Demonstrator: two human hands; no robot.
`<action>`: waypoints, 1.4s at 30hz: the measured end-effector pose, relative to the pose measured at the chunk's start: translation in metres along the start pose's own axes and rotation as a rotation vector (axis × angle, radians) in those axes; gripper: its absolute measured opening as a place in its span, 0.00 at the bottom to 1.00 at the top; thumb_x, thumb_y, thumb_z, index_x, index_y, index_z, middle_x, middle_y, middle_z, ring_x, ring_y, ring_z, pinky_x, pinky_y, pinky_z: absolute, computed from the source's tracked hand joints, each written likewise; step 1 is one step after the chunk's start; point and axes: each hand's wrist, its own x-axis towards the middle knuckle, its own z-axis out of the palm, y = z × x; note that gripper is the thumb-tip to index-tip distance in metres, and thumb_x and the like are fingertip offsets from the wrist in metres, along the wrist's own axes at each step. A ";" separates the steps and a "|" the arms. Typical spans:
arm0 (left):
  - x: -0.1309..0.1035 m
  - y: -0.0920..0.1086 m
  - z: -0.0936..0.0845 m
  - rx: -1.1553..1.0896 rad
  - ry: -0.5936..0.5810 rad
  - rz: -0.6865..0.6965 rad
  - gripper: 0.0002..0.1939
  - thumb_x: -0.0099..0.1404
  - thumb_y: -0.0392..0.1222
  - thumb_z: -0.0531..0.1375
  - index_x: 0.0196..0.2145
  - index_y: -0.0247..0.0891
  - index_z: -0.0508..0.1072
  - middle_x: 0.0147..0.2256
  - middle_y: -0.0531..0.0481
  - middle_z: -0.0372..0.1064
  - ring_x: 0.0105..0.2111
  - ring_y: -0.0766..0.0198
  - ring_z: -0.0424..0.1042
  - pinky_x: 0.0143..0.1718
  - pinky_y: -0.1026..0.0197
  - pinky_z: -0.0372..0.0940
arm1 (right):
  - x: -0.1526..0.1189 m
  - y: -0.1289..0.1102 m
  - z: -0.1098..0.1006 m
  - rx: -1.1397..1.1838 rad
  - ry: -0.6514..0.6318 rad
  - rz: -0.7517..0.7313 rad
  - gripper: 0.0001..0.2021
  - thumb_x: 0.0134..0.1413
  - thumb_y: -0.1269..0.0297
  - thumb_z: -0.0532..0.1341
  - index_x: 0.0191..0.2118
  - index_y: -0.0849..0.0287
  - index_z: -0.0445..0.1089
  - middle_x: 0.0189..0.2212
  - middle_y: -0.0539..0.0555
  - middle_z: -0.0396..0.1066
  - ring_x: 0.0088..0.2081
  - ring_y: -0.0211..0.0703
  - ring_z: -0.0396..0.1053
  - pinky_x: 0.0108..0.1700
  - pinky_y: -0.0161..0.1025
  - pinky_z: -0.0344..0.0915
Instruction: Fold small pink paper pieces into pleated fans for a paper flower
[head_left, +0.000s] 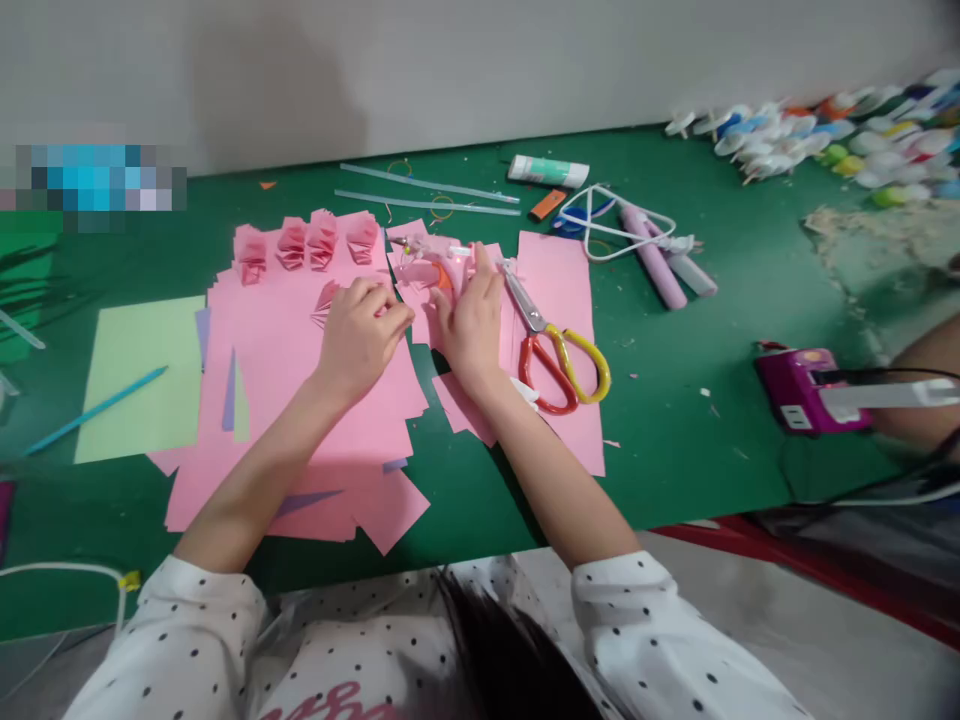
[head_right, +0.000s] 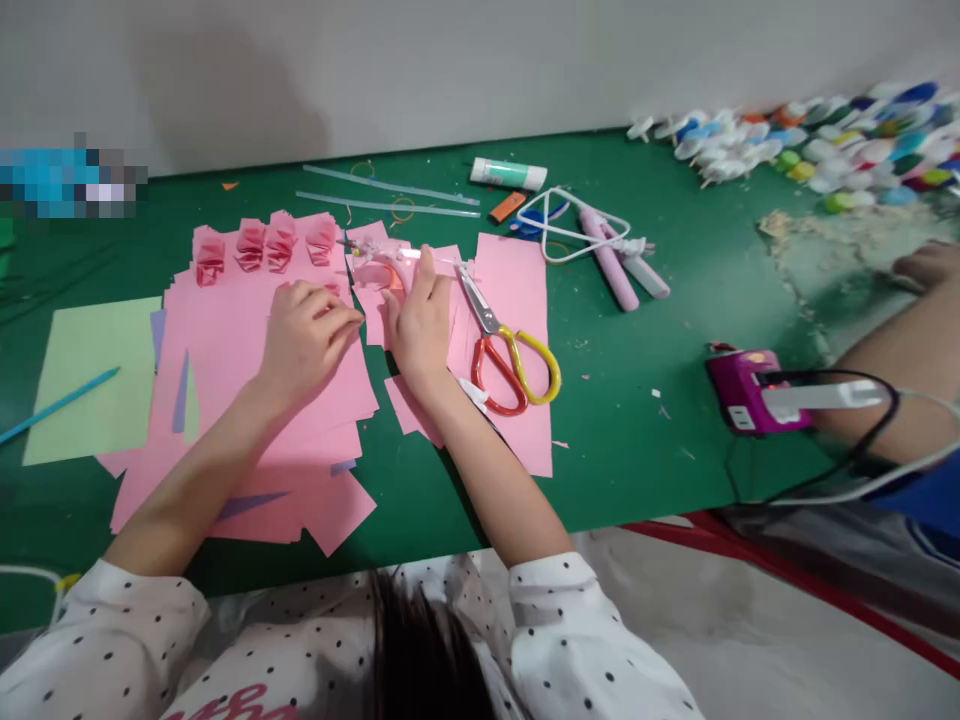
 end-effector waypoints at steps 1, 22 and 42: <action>0.000 0.000 -0.001 -0.044 0.029 -0.023 0.14 0.75 0.46 0.56 0.35 0.43 0.79 0.37 0.44 0.77 0.47 0.48 0.69 0.50 0.42 0.62 | -0.001 0.000 -0.002 0.039 0.033 -0.021 0.35 0.73 0.47 0.47 0.74 0.63 0.43 0.60 0.72 0.63 0.59 0.60 0.66 0.58 0.56 0.69; 0.007 0.010 0.007 -0.958 0.296 -0.400 0.15 0.74 0.59 0.58 0.48 0.48 0.72 0.50 0.51 0.77 0.50 0.60 0.78 0.48 0.54 0.74 | -0.029 -0.017 0.007 0.208 0.158 -0.088 0.12 0.67 0.62 0.52 0.52 0.52 0.50 0.47 0.61 0.59 0.59 0.56 0.62 0.58 0.64 0.66; 0.003 0.014 0.005 -1.186 0.278 -0.093 0.21 0.63 0.60 0.69 0.48 0.48 0.75 0.48 0.50 0.76 0.49 0.58 0.77 0.50 0.54 0.71 | -0.025 -0.017 -0.005 0.740 0.186 0.094 0.15 0.60 0.52 0.62 0.27 0.55 0.64 0.21 0.47 0.65 0.23 0.38 0.63 0.25 0.37 0.60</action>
